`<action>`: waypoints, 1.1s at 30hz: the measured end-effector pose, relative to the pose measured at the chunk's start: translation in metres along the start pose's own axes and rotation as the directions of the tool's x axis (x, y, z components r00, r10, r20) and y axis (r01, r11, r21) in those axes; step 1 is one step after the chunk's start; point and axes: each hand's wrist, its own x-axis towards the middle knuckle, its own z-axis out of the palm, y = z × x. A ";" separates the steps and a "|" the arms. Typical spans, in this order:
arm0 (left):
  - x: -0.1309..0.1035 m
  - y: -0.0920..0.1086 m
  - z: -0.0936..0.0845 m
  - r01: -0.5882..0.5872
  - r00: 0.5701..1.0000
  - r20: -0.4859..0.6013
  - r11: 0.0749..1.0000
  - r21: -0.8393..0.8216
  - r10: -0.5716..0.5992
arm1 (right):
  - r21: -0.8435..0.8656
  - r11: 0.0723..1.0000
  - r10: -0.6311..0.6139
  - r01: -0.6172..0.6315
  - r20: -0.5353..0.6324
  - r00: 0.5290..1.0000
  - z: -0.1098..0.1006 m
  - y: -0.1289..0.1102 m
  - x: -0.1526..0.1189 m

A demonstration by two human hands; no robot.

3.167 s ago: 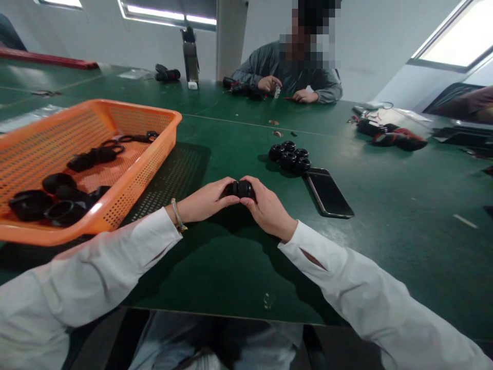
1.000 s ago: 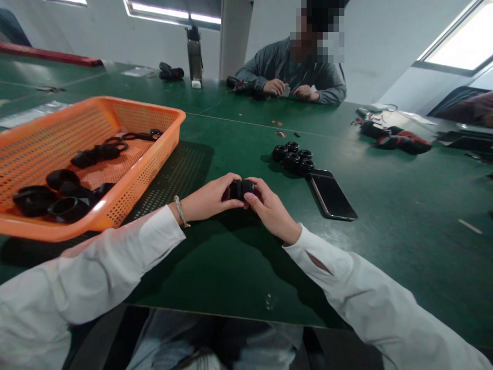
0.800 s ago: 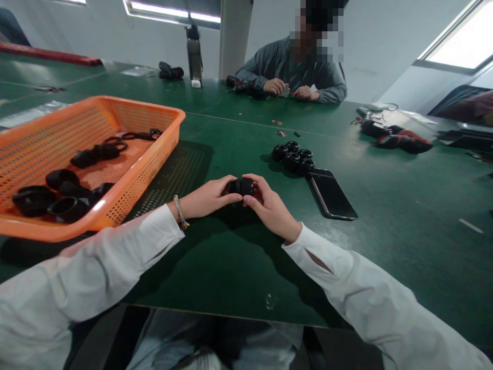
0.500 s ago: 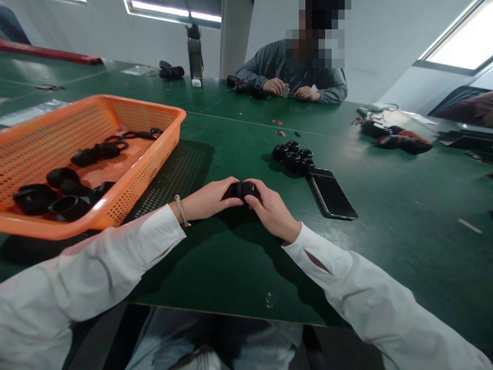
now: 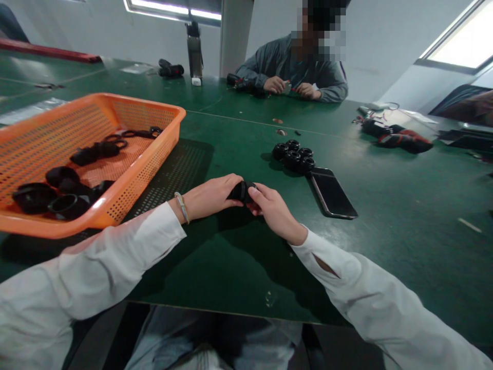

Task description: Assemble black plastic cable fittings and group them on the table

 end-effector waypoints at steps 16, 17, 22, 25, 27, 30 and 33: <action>-0.002 -0.005 0.002 0.095 0.994 -0.011 0.941 -0.326 -0.104 | -0.191 0.961 -0.203 0.198 -0.006 0.979 -0.001 0.005 -0.001; -0.002 -0.005 0.002 0.102 0.994 -0.004 0.930 -0.353 -0.111 | -0.268 0.930 -0.261 0.252 0.003 0.965 -0.002 0.006 -0.002; -0.001 -0.004 0.000 0.085 0.996 0.014 0.952 -0.293 -0.085 | -0.455 0.826 -0.354 0.332 0.039 0.935 -0.006 0.009 -0.002; -0.002 -0.003 0.000 0.092 0.996 0.028 0.966 -0.243 -0.087 | -0.490 0.798 -0.360 0.351 0.080 0.930 -0.007 0.010 -0.002; -0.003 -0.002 0.000 0.096 0.995 0.014 0.970 -0.225 -0.095 | -0.505 0.786 -0.360 0.356 0.094 0.928 -0.007 0.010 -0.002; -0.004 0.002 -0.001 0.109 0.994 0.011 0.974 -0.199 -0.109 | -0.520 0.776 -0.368 0.357 0.088 0.926 -0.007 0.011 -0.002; -0.005 0.006 -0.004 0.142 0.989 0.056 0.973 -0.179 -0.134 | -0.521 0.766 -0.395 0.376 0.078 0.915 -0.007 0.012 -0.003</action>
